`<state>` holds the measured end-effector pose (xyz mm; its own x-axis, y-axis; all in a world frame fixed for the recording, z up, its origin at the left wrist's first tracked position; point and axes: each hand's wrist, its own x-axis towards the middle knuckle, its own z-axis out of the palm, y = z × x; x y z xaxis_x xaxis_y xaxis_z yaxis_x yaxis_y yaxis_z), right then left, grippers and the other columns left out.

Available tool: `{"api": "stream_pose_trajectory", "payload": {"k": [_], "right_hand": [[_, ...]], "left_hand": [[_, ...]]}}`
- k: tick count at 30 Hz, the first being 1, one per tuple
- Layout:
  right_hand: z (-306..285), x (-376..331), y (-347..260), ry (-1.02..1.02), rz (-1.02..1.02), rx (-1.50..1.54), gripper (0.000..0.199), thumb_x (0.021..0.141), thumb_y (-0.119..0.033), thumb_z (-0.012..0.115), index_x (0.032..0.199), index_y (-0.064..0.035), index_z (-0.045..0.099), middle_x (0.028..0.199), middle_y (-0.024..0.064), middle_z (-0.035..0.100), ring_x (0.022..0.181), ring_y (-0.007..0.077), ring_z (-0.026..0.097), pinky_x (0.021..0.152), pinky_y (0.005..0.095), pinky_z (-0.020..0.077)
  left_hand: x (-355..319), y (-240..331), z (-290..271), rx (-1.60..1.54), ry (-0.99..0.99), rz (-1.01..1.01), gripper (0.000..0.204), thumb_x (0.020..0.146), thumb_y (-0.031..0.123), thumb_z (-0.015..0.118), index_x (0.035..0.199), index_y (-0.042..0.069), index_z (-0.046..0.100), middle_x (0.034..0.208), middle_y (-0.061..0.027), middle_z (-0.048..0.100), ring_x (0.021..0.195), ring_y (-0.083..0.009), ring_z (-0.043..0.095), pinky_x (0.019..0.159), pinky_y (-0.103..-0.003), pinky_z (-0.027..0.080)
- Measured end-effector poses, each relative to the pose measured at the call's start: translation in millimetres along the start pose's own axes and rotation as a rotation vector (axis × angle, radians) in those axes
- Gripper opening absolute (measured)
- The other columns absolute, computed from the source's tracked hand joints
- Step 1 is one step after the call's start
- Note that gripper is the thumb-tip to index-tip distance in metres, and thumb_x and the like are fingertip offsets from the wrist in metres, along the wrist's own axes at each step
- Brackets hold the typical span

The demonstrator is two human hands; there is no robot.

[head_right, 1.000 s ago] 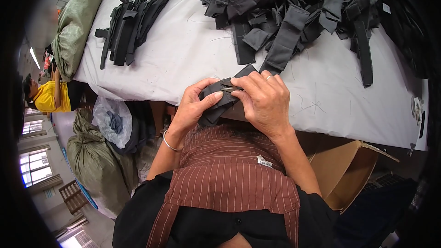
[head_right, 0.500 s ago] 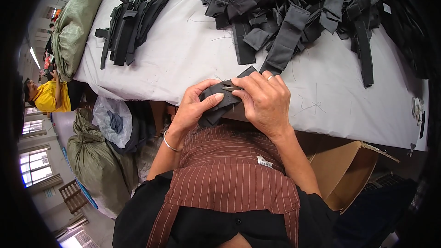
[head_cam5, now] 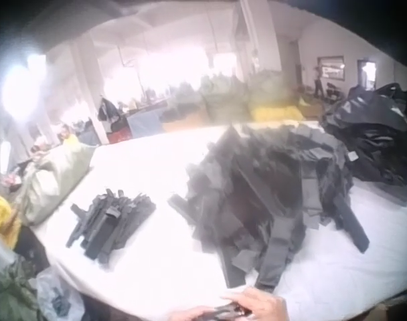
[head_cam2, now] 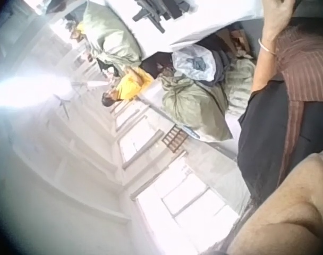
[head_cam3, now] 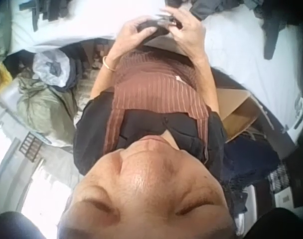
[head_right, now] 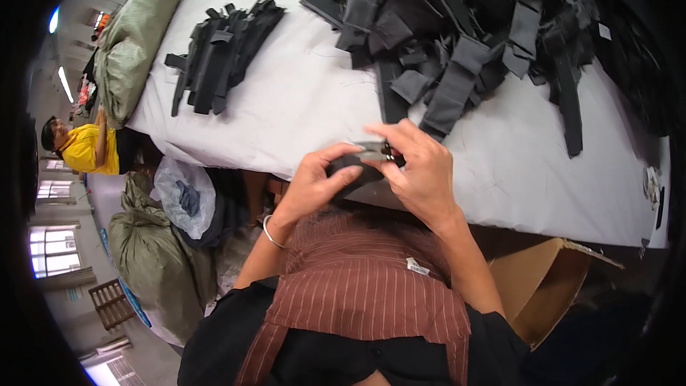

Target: The recorder is using a pair of nippers to trim excess thread and finish small black fabric straps at a manufacturing workbench.

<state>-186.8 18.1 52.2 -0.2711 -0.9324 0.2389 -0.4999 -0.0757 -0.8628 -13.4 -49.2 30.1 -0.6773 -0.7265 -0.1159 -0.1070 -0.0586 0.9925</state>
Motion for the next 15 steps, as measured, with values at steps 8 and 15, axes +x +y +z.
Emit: {"api": "stream_pose_trajectory", "payload": {"k": [8, 15], "right_hand": [[-3, -14, 7, 0.019, -0.087, -0.092, 0.014, 0.065, 0.006, 0.055, 0.075, -0.0024, 0.061, 0.066, 0.0091, 0.05, 0.06, 0.0261, 0.052, 0.055, 0.0336, 0.0391], [6, -9, 17, 0.011, -0.153, -0.079, 0.014, 0.071, 0.008, 0.053, 0.082, 0.0007, 0.05, 0.075, 0.0109, 0.05, 0.065, 0.0257, 0.05, 0.059, 0.0317, 0.0404]], "left_hand": [[1, 15, 9, 0.735, -0.028, 0.494, 0.015, 0.07, 0.002, 0.067, 0.084, 0.003, 0.061, 0.093, -0.0106, 0.062, 0.089, -0.0309, 0.057, 0.079, -0.041, 0.045], [8, 20, 10, 0.811, 0.252, 0.742, 0.017, 0.066, 0.0, 0.067, 0.08, 0.001, 0.058, 0.1, -0.011, 0.06, 0.093, -0.0288, 0.057, 0.082, -0.041, 0.043]]}}
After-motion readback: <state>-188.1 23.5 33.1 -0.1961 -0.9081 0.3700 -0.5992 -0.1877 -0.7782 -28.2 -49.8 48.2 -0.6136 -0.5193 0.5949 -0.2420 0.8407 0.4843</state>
